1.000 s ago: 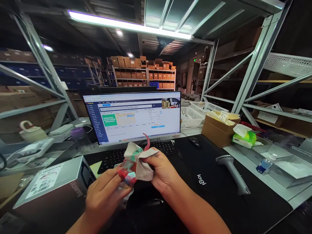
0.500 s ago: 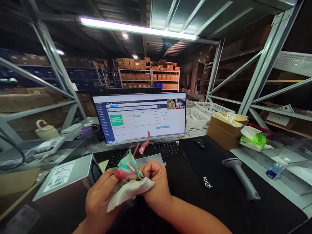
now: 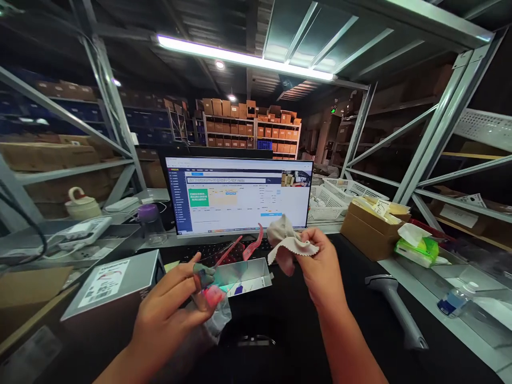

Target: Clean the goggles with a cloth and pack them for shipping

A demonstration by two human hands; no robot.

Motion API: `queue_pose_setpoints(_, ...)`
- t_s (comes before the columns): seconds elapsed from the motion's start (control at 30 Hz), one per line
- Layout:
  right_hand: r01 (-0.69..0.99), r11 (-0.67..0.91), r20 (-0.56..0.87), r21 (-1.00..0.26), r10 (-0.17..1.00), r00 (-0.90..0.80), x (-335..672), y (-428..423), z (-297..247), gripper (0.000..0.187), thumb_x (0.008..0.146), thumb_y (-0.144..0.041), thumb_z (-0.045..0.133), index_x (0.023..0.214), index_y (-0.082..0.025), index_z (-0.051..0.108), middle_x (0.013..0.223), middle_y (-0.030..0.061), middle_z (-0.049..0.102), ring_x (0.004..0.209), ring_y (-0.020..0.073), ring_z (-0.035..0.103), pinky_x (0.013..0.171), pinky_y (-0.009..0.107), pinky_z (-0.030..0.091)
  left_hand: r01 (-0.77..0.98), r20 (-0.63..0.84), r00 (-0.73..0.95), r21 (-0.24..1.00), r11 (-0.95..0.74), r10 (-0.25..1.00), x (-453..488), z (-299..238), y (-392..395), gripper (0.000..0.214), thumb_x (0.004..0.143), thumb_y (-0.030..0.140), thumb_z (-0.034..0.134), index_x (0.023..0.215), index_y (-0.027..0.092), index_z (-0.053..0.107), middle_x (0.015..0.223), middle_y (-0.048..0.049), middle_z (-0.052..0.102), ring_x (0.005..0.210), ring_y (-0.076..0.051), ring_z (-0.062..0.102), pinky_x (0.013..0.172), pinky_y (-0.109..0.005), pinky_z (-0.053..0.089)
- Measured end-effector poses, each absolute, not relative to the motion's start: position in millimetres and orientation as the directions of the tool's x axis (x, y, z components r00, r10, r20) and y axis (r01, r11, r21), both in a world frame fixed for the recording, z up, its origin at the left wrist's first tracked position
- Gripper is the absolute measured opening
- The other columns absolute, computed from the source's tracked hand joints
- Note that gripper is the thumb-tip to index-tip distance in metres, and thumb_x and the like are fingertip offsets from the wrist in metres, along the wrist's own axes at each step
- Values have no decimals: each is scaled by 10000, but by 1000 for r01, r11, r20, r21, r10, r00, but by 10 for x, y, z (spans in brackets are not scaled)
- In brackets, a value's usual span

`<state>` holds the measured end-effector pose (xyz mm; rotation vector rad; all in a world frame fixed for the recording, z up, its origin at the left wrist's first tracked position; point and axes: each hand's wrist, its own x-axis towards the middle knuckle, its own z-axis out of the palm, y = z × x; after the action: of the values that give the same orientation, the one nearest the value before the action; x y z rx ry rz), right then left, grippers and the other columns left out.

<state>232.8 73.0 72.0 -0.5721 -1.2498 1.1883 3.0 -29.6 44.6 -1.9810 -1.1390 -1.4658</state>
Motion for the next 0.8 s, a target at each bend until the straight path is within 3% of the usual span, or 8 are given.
queue_pose_setpoints(0.13,-206,517,527,-831,850,11,2558,623,852,312,757,-223,771,764,-243,460,518,-71,581,489,121,516,522,229,353,749,899,210,105,-654,385,-13,463,-305,81,843,150,676,904,202,663,922,-3,662,864,-138,646,1069,-451,527)
queue_pose_setpoints(0.3,-207,485,500,-849,866,-21,2640,503,907,334,671,-132,787,763,-237,484,620,-52,637,491,123,570,489,224,429,661,817,308,185,-727,487,-24,493,-327,127,835,184,668,945,241,642,976,-23,695,912,-177,662,1119,-495,476)
queue_pose_setpoints(0.43,-275,389,447,-879,873,-196,2608,502,882,395,598,-90,833,764,-227,502,751,-37,665,594,120,612,527,206,473,646,691,434,208,-734,578,-54,538,-339,181,835,156,626,982,257,654,1050,-30,692,981,-191,649,1164,-484,422)
queue_pose_setpoints(0.53,-238,278,356,-931,837,-416,2529,467,864,404,586,-76,835,784,-217,513,773,-32,663,641,118,615,565,201,478,651,631,483,205,-731,607,-91,576,-337,121,851,193,647,959,247,654,1106,-36,685,1022,-199,636,1174,-464,400)
queue_pose_setpoints(0.67,-28,189,150,-982,673,-724,2424,371,836,364,630,-8,749,851,-210,543,707,-71,604,601,73,537,526,151,415,676,564,533,164,-719,630,-120,624,-338,133,876,204,631,1001,240,660,1154,-61,678,1041,-223,627,1021,-412,510)
queue_pose_setpoints(0.8,11,137,77,-991,619,-781,2360,334,787,409,614,37,691,862,-218,487,729,-81,616,593,66,530,512,141,419,709,494,573,102,-698,654,-114,658,-349,176,913,221,574,1065,234,662,1145,-78,679,954,-225,633,792,-355,551)
